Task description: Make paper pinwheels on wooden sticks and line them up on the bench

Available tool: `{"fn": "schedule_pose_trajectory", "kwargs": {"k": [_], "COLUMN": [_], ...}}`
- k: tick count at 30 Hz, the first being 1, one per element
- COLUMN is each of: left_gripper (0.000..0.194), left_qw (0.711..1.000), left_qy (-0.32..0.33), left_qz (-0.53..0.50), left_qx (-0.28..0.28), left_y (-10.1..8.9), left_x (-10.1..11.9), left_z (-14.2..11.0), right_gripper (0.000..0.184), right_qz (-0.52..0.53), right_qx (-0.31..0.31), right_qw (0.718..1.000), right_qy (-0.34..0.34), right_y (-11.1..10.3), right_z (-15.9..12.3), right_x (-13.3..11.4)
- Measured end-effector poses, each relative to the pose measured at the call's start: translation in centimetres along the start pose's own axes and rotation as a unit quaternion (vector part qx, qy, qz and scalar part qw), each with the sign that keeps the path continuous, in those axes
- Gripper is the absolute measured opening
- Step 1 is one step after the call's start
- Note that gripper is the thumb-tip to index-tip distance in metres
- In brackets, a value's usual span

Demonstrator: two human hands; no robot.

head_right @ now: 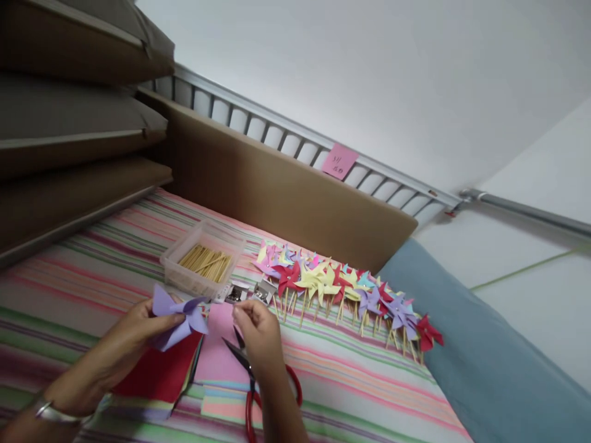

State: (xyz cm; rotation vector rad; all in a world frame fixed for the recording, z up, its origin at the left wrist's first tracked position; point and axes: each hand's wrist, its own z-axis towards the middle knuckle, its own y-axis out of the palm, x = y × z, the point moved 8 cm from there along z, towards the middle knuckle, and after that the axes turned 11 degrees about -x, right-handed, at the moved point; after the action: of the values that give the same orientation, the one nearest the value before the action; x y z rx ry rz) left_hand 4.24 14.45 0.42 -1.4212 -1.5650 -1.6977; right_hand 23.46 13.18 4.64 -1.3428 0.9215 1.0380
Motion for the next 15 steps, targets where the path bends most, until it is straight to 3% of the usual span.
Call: {"fn": "schedule_pose_trajectory", "kwargs": {"k": [2, 3, 6, 11, 15], "left_gripper": [0.017, 0.015, 0.012, 0.012, 0.014], "left_qw": [0.999, 0.999, 0.995, 0.965, 0.957], "left_qy": [0.02, 0.027, 0.031, 0.094, 0.119], "left_qz": [-0.024, -0.039, -0.097, -0.217, -0.239], "left_qx": [-0.004, -0.001, 0.021, 0.116, 0.112], "left_y": [-1.2, -1.9, -4.0, -8.1, -8.9], "left_x": [1.4, 2.0, 3.1, 4.2, 4.8], "left_z": [-0.5, -0.8, -1.2, -1.4, -1.5], "right_gripper": [0.019, 0.02, 0.019, 0.013, 0.027], "right_qz": [-0.143, -0.238, -0.328, -0.471, -0.563], "right_qx": [-0.022, -0.053, -0.128, -0.274, -0.29], "right_qw": [0.989, 0.969, 0.934, 0.838, 0.774], "right_qy": [-0.029, -0.042, -0.057, -0.017, 0.002], "right_y": [0.7, 1.7, 5.3, 12.5, 15.8], "right_z": [3.2, 5.0, 11.0, 17.5, 19.1], "right_x": [-2.0, -2.9, -4.0, -1.4, 0.5]}}
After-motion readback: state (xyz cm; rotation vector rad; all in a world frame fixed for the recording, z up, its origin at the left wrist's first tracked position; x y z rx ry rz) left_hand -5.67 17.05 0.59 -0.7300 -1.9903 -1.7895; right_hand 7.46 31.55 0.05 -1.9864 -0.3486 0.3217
